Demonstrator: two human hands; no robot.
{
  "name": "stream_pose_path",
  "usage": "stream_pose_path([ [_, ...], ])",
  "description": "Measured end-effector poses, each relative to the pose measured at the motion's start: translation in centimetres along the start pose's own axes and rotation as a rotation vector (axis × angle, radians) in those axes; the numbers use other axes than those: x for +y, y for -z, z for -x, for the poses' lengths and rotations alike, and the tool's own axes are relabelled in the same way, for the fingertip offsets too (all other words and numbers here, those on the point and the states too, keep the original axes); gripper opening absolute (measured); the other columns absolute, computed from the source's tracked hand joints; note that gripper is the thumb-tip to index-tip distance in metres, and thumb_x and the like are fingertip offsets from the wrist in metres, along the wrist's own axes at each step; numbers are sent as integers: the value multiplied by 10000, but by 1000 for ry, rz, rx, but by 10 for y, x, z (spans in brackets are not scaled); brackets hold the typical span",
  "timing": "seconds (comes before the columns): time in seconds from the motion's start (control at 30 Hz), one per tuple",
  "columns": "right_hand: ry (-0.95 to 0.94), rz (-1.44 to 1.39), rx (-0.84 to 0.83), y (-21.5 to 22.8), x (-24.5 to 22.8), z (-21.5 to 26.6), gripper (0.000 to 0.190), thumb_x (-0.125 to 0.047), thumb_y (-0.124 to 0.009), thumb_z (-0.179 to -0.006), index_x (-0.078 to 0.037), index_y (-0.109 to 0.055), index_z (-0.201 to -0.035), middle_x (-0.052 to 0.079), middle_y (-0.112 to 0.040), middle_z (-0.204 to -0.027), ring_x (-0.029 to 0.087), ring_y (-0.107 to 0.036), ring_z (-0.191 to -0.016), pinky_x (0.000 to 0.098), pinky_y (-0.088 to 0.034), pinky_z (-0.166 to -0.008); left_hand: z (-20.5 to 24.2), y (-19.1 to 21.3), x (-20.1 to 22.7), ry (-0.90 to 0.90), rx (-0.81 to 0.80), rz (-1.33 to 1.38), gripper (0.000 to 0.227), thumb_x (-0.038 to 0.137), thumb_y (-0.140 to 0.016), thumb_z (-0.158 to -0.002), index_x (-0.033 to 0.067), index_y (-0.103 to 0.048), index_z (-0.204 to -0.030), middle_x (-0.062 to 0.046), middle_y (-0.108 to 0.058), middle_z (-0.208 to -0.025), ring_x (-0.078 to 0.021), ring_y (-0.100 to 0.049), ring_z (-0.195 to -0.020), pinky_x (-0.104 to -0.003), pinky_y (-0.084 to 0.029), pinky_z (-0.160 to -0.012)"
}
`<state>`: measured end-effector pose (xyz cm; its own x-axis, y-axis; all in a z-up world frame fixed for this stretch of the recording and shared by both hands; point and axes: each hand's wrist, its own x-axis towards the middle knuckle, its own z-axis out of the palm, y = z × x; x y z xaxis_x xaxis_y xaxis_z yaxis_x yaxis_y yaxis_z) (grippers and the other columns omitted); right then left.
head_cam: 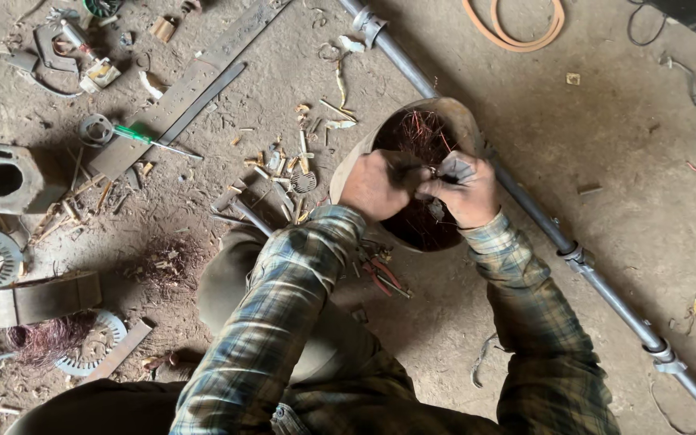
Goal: The person uses an angle grinder to cut a cylindrical copper-wound component, producing sparks. They then gather the cut copper wire by hand and place it into a metal bucket.
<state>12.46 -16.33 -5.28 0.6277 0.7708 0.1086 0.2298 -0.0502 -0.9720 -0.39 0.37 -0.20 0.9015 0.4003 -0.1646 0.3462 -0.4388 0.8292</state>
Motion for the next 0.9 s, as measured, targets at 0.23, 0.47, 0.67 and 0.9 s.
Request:
stream_pose_path([
  [0.23,-73,-72,31,8,10,-4,124,-69,-739,-982,34,-723,-1049,37,-744,-954,85,-673,-867,246,-567,-816,-19,-7,-9,37,-17,-81,253,298,-707,-899,236,-784,-1132,-112,-790,-940,-245,-770,-795,-376,-615,-798],
  [0.47,-25,64,24,16,19,6,191,-25,-666,-1010,41,-688,-1188,37,-734,-1010,88,-663,-862,235,-563,-807,-14,-21,-15,-9,86,51,252,243,-723,-865,199,-788,-1104,-115,-789,-891,-263,-782,-773,-378,-625,-821],
  [0.67,111,146,-3,19,7,-2,266,55,-577,-996,37,-663,-1247,85,-732,-1164,110,-687,-1071,243,-549,-967,-12,-23,-23,5,149,110,258,224,-751,-831,193,-792,-1084,-116,-792,-921,-273,-780,-820,-387,-614,-830],
  [0.9,259,250,-142,11,-22,-2,348,-10,-732,-921,52,-641,-1251,141,-715,-1201,185,-681,-1115,307,-536,-983,-11,-24,-22,-44,131,35,260,229,-761,-827,219,-791,-1085,-96,-791,-901,-257,-777,-754,-385,-634,-767],
])
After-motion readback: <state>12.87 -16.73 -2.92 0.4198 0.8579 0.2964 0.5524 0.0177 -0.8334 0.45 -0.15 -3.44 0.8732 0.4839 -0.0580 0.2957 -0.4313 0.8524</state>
